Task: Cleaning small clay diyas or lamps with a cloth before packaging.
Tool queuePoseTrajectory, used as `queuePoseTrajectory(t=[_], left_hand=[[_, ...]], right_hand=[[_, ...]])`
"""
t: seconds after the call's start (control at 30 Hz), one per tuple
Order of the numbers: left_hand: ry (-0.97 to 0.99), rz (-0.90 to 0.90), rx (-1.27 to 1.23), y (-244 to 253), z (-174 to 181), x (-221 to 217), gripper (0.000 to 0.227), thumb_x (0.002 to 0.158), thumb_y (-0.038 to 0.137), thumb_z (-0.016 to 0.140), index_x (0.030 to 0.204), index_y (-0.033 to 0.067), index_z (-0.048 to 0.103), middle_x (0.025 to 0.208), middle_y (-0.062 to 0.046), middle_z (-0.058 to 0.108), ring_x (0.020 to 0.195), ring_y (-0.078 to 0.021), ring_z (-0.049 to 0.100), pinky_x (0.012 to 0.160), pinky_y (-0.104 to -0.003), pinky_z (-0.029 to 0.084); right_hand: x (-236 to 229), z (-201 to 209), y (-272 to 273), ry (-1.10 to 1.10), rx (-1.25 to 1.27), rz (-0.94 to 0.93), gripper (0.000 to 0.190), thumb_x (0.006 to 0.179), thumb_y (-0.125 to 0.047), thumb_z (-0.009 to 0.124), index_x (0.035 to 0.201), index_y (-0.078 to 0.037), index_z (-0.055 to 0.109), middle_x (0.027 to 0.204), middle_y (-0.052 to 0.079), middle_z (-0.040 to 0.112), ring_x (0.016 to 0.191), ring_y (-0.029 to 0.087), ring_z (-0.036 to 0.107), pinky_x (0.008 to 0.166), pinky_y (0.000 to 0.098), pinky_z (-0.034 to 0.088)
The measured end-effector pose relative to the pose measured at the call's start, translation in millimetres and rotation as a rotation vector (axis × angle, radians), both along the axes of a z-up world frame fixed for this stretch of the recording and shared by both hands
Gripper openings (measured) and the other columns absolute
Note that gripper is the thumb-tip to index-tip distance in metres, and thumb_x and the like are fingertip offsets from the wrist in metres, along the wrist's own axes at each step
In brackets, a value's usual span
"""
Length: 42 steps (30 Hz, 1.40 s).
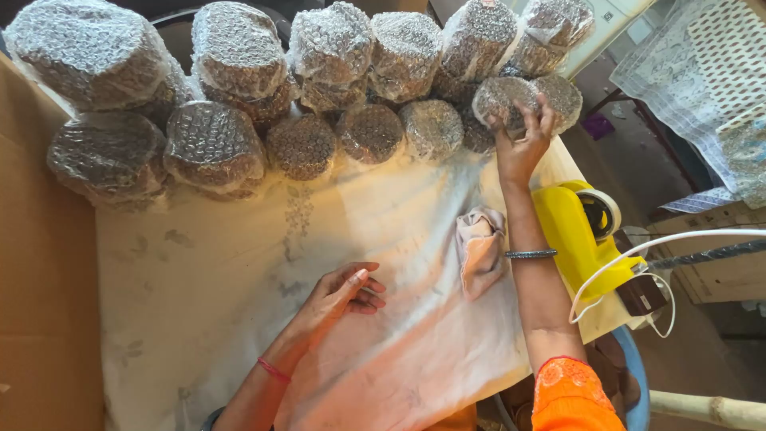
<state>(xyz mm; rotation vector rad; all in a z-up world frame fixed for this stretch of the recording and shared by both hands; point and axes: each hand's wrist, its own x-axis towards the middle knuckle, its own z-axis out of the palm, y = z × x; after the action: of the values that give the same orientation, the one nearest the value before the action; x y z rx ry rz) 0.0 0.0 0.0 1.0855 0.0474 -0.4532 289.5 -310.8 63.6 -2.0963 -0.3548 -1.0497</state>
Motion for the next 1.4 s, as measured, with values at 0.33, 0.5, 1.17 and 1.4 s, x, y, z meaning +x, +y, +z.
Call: queuePoseTrajectory(t=[0.33,0.5,1.17,1.4], left_hand=[[-0.002,-0.009,-0.004,-1,-3,1,0.052,0.101,0.038,0.054,0.137,0.0016,0.057,0.109,-0.011,0.071,0.093,-0.0212,0.072,0.082,-0.036,0.061],[-0.013,-0.011,0.000,0,-5,1,0.052,0.101,0.039,0.054,0.137,0.0017,0.057,0.110,-0.011,0.071,0.093,-0.0214,0.072,0.082,-0.036,0.061],[-0.036,-0.008,0.010,0,-3,1,0.055,0.101,0.039,0.053,0.140,-0.0006,0.054,0.111,-0.013,0.071,0.094,-0.0211,0.071,0.082,-0.036,0.060],[-0.069,-0.018,-0.024,1,-7,1,0.056,0.102,0.039,0.053,0.140,-0.0020,0.053,0.112,-0.013,0.070,0.095,-0.0215,0.071,0.083,-0.036,0.060]], right_hand=[[12,-26,-16,0.001,-0.174,-0.032,0.046,0.083,-0.023,0.094,0.119,-0.006,0.071,0.150,0.019,0.050,0.141,0.039,0.049,0.117,0.0487,0.042],[1,-1,-16,0.090,-0.279,-0.004,0.042,0.076,-0.020,0.095,0.111,-0.010,0.074,0.138,0.018,0.059,0.130,0.038,0.055,0.110,0.0493,0.044],[-59,-3,-15,0.269,-0.146,-0.024,0.061,0.087,-0.021,0.083,0.142,-0.007,0.061,0.146,0.019,0.056,0.131,0.035,0.059,0.108,0.0413,0.050],[-151,-54,-41,0.457,-0.666,0.253,0.066,0.088,-0.039,0.076,0.142,-0.005,0.059,0.147,0.022,0.052,0.131,0.043,0.048,0.102,0.0530,0.042]])
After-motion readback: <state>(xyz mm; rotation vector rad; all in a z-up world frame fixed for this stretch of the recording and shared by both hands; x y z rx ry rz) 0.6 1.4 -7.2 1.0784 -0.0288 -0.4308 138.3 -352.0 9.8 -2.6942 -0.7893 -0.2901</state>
